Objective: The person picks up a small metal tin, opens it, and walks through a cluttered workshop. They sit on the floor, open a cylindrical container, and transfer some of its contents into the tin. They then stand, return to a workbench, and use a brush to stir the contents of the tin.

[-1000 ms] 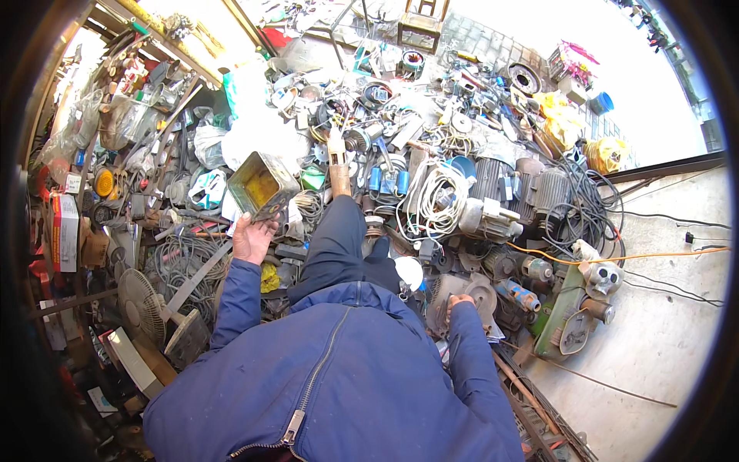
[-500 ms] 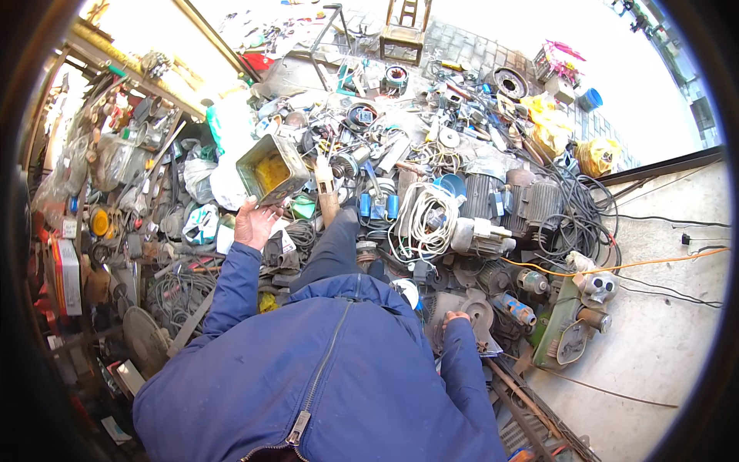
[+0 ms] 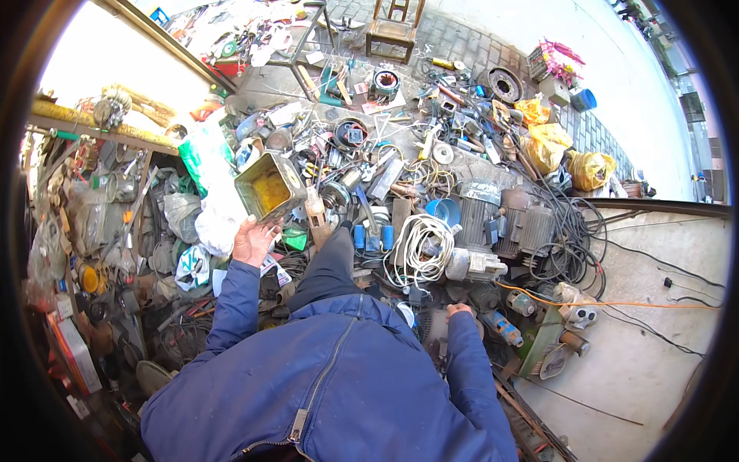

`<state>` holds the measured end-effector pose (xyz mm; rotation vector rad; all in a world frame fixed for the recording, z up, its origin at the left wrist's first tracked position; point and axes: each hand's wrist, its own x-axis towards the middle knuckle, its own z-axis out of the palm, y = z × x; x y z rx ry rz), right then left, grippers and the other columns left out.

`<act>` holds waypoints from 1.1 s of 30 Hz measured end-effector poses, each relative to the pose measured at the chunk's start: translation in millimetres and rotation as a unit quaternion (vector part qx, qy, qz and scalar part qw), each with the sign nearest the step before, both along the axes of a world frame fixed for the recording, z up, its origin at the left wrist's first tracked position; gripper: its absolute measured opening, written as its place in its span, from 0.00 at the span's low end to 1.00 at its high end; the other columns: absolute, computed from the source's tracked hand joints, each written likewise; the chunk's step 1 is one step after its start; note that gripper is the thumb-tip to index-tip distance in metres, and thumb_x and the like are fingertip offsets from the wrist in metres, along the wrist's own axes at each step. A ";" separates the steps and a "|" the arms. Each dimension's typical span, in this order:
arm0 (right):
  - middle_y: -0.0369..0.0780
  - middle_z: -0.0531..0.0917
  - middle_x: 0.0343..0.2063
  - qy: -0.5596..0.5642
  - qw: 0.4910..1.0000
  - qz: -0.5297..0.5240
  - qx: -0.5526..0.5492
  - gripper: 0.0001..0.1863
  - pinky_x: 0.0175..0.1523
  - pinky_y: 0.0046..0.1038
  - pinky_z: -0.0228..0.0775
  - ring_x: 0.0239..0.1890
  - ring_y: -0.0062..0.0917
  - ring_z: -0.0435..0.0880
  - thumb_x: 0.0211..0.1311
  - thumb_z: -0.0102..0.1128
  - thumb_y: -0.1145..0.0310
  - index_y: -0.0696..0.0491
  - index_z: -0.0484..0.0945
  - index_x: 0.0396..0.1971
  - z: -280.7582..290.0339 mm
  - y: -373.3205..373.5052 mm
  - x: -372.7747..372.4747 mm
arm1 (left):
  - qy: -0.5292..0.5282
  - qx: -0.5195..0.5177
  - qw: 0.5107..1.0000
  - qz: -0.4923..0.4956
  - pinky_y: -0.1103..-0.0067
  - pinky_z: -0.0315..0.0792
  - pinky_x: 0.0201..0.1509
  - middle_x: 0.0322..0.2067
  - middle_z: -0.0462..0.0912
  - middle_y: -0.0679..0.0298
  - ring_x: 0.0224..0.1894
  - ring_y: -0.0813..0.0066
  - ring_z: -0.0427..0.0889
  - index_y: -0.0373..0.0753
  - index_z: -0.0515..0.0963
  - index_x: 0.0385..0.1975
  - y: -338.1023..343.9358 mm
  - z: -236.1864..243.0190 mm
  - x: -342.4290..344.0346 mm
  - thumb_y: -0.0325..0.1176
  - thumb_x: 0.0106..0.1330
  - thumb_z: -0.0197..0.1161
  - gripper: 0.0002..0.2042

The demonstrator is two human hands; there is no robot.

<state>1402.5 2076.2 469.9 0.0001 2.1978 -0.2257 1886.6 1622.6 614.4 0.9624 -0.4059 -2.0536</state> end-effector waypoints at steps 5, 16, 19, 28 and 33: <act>0.47 0.88 0.26 -0.021 0.996 -0.073 -0.042 0.15 0.31 0.37 0.82 0.23 0.32 0.87 0.69 0.65 0.64 0.64 0.84 0.42 48.0 -50.0 6.9 | -0.068 -0.047 0.996 -0.010 0.66 0.77 0.58 0.55 0.83 0.53 0.57 0.59 0.83 0.34 0.72 0.63 -88.3 18.6 -7.8 0.43 0.65 0.70 0.29; 0.51 0.87 0.29 -0.013 0.991 -0.126 -0.045 0.17 0.30 0.37 0.82 0.24 0.36 0.87 0.70 0.65 0.67 0.67 0.82 0.48 37.8 -95.7 -5.2 | -0.043 -0.063 0.997 -0.017 0.68 0.80 0.56 0.55 0.83 0.54 0.55 0.58 0.84 0.35 0.72 0.63 -185.6 39.1 -57.0 0.40 0.68 0.68 0.26; 0.51 0.86 0.27 0.004 0.993 -0.093 -0.071 0.17 0.31 0.38 0.81 0.23 0.38 0.85 0.71 0.64 0.67 0.67 0.81 0.49 -22.9 -106.0 -38.3 | -0.043 -0.072 0.996 -0.014 0.67 0.79 0.57 0.55 0.83 0.55 0.55 0.60 0.84 0.35 0.72 0.62 -202.3 29.2 -66.4 0.40 0.69 0.67 0.26; 0.50 0.88 0.34 -0.050 0.998 -0.020 -0.042 0.15 0.33 0.38 0.83 0.30 0.39 0.89 0.71 0.62 0.68 0.65 0.81 0.49 -127.5 -290.8 -192.8 | -0.059 -0.073 0.996 -0.010 0.67 0.77 0.56 0.50 0.86 0.56 0.52 0.63 0.84 0.35 0.74 0.60 -321.7 -7.0 -172.9 0.41 0.69 0.66 0.23; 0.49 0.86 0.29 -0.107 0.987 -0.099 -0.061 0.14 0.32 0.38 0.78 0.26 0.36 0.86 0.72 0.62 0.68 0.65 0.80 0.47 -137.8 -401.7 -281.3 | -0.026 -0.045 0.999 0.007 0.63 0.73 0.63 0.53 0.81 0.49 0.59 0.54 0.79 0.29 0.73 0.59 -438.7 -5.0 -300.5 0.46 0.63 0.72 0.32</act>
